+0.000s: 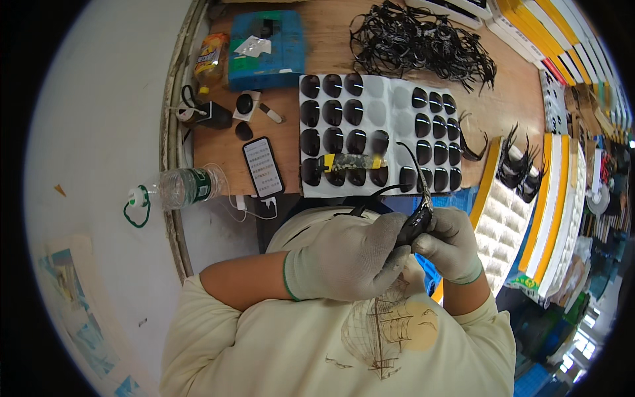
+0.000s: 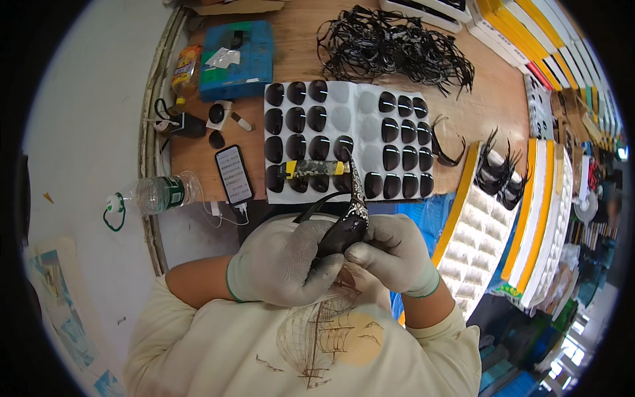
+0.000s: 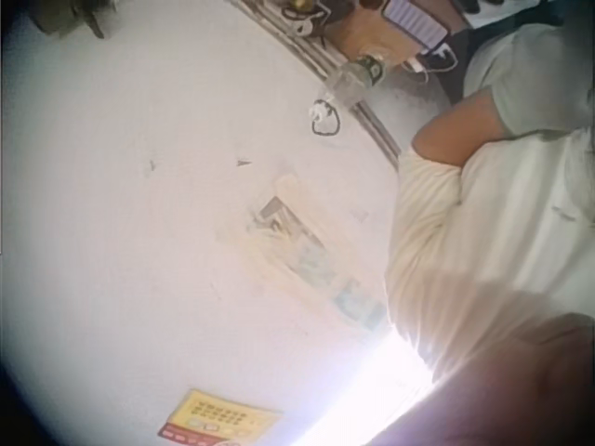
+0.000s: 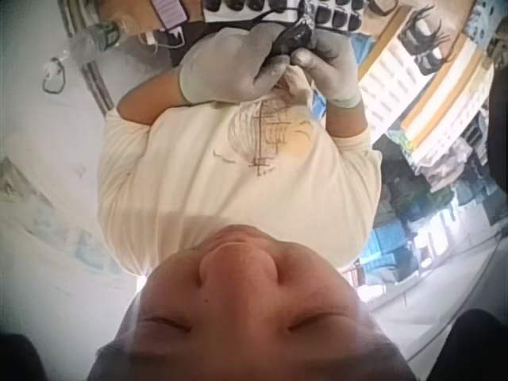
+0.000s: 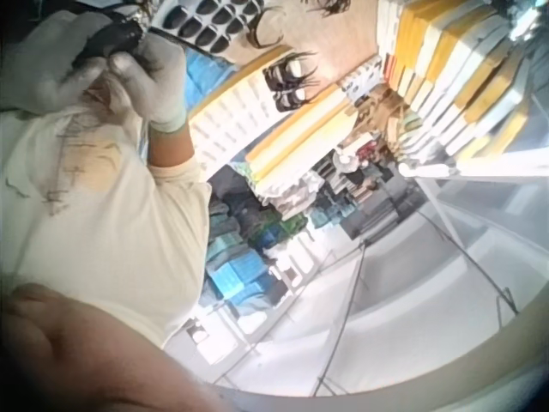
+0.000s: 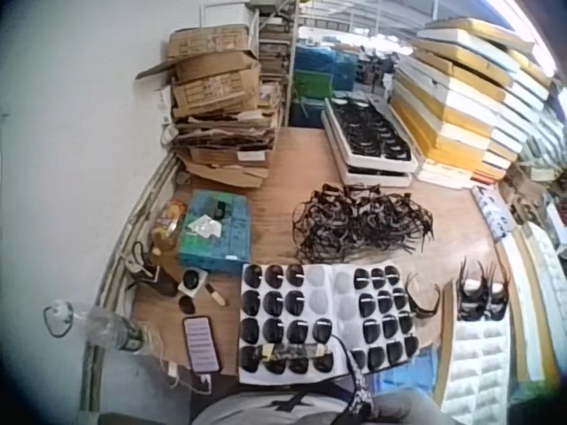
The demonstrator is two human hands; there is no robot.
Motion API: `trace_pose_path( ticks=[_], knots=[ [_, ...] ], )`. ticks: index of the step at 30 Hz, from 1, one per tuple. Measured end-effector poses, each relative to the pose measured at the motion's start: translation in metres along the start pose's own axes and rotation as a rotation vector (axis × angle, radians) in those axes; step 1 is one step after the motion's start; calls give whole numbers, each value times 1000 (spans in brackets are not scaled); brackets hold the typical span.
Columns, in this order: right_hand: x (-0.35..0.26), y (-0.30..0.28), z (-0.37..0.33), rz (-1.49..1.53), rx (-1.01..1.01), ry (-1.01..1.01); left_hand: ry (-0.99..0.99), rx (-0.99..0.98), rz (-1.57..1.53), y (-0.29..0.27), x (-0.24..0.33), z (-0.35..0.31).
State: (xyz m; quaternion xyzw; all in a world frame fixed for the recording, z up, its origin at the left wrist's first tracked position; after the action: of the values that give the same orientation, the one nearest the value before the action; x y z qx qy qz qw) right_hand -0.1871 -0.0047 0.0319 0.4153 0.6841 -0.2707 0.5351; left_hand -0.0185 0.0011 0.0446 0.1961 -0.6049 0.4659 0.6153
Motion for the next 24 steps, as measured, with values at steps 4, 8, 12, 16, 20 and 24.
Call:
trace_pose_path(
  ticks=[4, 8, 12, 16, 20, 24],
  knots=[
    [22, 0, -10, 67, 70, 30, 68, 49, 33, 7, -3, 1],
    [45, -3, -10, 169, 323, 127, -42, -144, 150, 7, -29, 19],
    [28, -31, -5, -314, 566, -291, -66, -427, 248, 15, -23, 45],
    [24, -59, -18, -641, 89, -351, -386, -335, -168, 23, -84, 85],
    [33, -99, -30, -617, 163, -295, -700, -80, 900, 31, -180, 117],
    [34, -120, -37, -389, 109, -107, -749, -108, 918, 44, -193, 121]
  ],
)
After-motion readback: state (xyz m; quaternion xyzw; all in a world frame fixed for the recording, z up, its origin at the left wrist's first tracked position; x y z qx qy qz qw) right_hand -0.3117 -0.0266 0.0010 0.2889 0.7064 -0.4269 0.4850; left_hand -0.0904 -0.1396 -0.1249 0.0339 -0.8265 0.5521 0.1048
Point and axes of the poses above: each hand's wrist, its own z-axis towards the middle knuckle, its own y-axis out of the palm, x = y × z, the point moved 5 cm from there along z, towards the middle knuckle, and after that the axes turned 4 degrees about -z, right-handed, at the moved point
